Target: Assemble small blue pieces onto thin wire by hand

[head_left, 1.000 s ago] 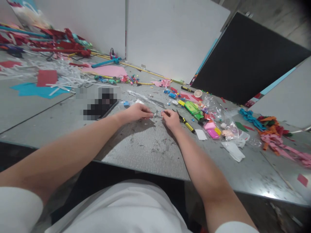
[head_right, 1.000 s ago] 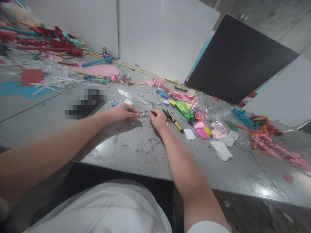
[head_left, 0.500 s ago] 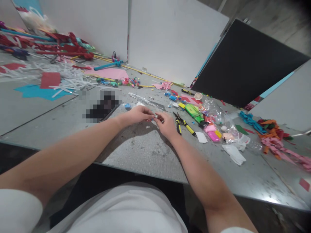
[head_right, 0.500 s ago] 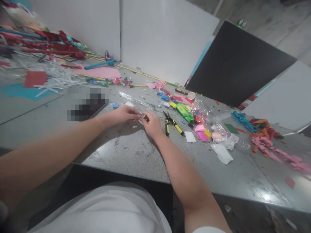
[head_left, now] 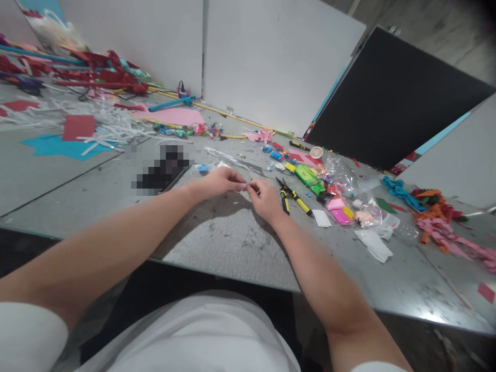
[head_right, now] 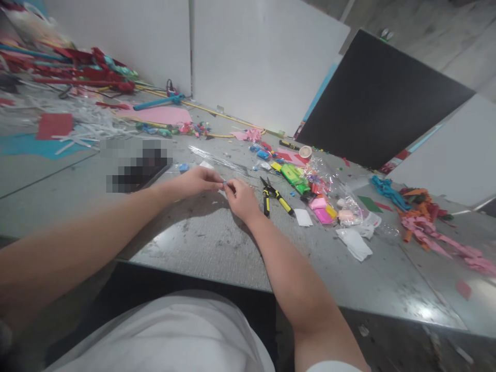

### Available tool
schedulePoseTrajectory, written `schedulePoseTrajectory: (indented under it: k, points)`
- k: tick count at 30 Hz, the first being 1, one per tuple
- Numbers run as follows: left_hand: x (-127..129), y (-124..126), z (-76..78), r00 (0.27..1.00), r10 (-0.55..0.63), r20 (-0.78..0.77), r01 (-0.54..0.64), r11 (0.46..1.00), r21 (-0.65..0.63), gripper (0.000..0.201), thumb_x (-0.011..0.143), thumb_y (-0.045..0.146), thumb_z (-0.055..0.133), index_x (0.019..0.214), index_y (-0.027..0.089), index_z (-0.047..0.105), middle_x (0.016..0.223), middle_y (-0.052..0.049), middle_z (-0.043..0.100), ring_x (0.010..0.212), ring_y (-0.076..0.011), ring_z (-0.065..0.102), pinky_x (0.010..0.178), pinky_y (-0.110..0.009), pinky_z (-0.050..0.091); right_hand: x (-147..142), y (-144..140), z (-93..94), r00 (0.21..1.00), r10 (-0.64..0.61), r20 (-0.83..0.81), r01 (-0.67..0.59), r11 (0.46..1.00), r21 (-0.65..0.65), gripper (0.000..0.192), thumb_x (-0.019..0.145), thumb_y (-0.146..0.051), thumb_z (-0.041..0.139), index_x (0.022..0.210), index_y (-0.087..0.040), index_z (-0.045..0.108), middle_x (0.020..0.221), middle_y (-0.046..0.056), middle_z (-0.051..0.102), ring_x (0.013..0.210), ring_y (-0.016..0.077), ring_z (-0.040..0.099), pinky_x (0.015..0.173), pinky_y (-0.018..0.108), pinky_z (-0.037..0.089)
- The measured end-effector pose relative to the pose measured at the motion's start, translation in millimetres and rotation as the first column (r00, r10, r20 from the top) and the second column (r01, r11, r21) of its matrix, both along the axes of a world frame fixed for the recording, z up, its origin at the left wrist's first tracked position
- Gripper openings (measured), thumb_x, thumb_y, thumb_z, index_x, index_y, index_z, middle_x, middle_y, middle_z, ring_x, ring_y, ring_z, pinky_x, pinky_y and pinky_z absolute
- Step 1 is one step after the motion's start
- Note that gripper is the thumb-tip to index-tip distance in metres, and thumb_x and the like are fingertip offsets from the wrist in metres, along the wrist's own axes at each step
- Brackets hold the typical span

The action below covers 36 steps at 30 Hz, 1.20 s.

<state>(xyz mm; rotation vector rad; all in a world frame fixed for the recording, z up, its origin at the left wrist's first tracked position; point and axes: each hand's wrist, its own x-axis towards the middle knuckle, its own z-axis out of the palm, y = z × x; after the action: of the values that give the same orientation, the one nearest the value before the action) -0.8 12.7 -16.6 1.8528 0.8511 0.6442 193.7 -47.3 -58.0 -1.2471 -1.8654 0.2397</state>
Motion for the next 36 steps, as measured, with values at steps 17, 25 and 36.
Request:
schedulePoseTrajectory:
  k: [17,25,36]
  points:
    - [1.7,-6.3,5.7,0.993,0.108,-0.053,-0.11,0.993,-0.031,0.025,0.088,0.038,0.074,0.098,0.017,0.08,0.076,-0.004,0.07,0.064,-0.0137,0.055,0.062,-0.028,0.041,16.6,19.6,-11.7,0.94,-0.201,-0.274,0.169,0.976,-0.136,0.041,0.09,-0.058,0.062,0.096,-0.018,0.071,0.089,0.008,0.076,0.079,0.0216,0.069,0.075,0.034,0.054]
    - [1.9,-4.2,4.2,1.0,-0.002,-0.005,0.002,1.0,0.001,0.026,0.086,0.033,0.076,0.106,0.016,0.081,0.091,-0.006,0.078,0.078,-0.0162,0.065,0.077,-0.03,0.049,2.0,5.3,-8.0,0.993,-0.036,-0.108,0.029,0.998,-0.064,0.046,0.095,-0.063,0.057,0.1,-0.02,0.072,0.089,0.007,0.075,0.079,0.02,0.066,0.074,0.032,0.052]
    - [2.1,-1.3,4.1,1.0,0.023,0.014,-0.024,0.999,0.044,0.018,0.083,0.028,0.076,0.094,0.014,0.079,0.086,-0.006,0.077,0.076,-0.015,0.064,0.074,-0.029,0.049,-0.9,1.3,0.3,0.991,-0.016,-0.132,0.019,1.0,0.021,0.043,0.097,-0.058,0.056,0.084,-0.02,0.071,0.075,0.003,0.069,0.072,0.018,0.061,0.07,0.03,0.046]
